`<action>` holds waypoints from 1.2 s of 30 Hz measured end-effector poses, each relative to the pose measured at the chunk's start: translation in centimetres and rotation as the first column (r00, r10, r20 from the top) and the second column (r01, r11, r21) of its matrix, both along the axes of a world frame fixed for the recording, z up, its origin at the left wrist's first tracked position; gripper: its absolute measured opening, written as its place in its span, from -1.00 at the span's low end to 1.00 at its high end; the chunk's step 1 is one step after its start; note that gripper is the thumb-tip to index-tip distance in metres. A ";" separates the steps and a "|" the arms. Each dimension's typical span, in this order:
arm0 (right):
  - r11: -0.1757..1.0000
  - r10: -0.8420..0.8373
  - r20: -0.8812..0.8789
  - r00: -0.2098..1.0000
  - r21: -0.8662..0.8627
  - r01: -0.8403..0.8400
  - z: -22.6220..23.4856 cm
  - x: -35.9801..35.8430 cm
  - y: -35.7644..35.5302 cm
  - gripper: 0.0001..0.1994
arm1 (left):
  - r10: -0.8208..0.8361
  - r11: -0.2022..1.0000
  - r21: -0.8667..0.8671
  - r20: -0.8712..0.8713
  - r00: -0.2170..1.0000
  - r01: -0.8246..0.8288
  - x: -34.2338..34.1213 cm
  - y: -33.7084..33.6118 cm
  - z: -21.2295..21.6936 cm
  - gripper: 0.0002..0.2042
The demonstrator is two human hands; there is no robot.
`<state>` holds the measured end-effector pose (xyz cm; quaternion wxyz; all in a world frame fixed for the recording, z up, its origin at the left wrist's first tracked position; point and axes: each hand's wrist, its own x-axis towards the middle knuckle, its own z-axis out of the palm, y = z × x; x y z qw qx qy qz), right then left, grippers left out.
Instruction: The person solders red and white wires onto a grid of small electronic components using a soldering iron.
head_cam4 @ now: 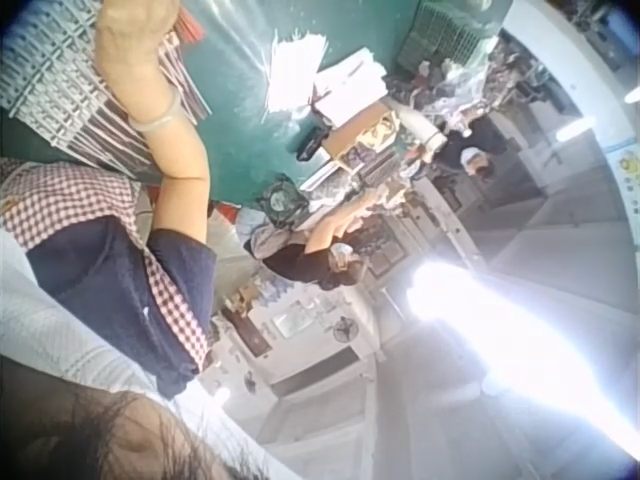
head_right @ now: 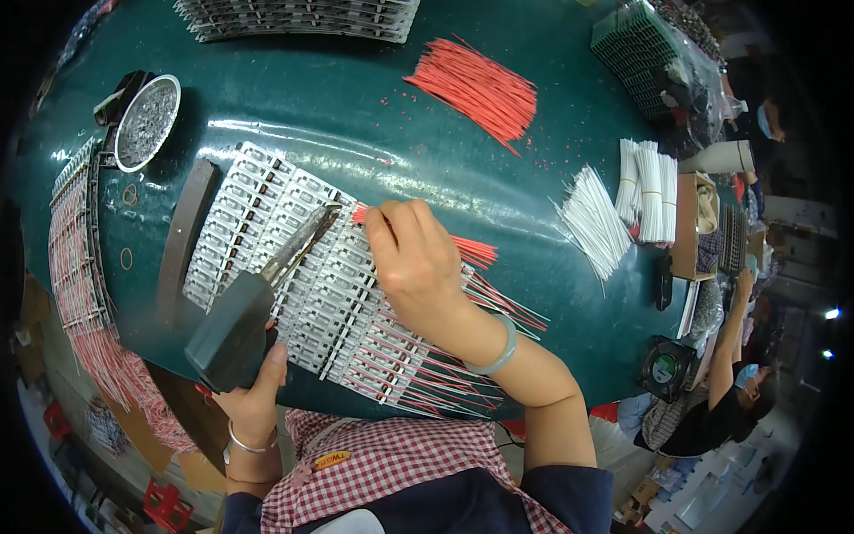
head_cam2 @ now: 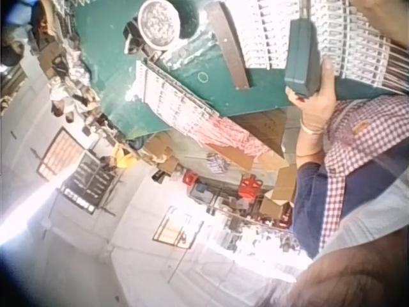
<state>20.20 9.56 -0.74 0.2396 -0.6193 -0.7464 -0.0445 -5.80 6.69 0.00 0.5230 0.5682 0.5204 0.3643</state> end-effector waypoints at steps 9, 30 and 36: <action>0.998 0.059 -0.039 0.998 0.019 -0.058 0.2 -0.7 -0.2 -0.60 | 0.091 0.986 -0.135 -0.033 0.995 -0.095 1.3 0.5 2.1 -0.77; 0.999 0.042 -0.036 0.998 0.015 -0.042 0.2 -0.9 0.0 -0.62 | -0.040 0.992 0.113 -0.063 0.997 0.047 1.6 1.5 1.4 -0.79; 0.998 0.068 -0.024 0.997 -0.013 -0.068 0.2 -0.7 -0.1 -0.64 | 0.033 0.999 0.040 -0.144 0.989 -0.027 0.8 0.0 0.8 -0.78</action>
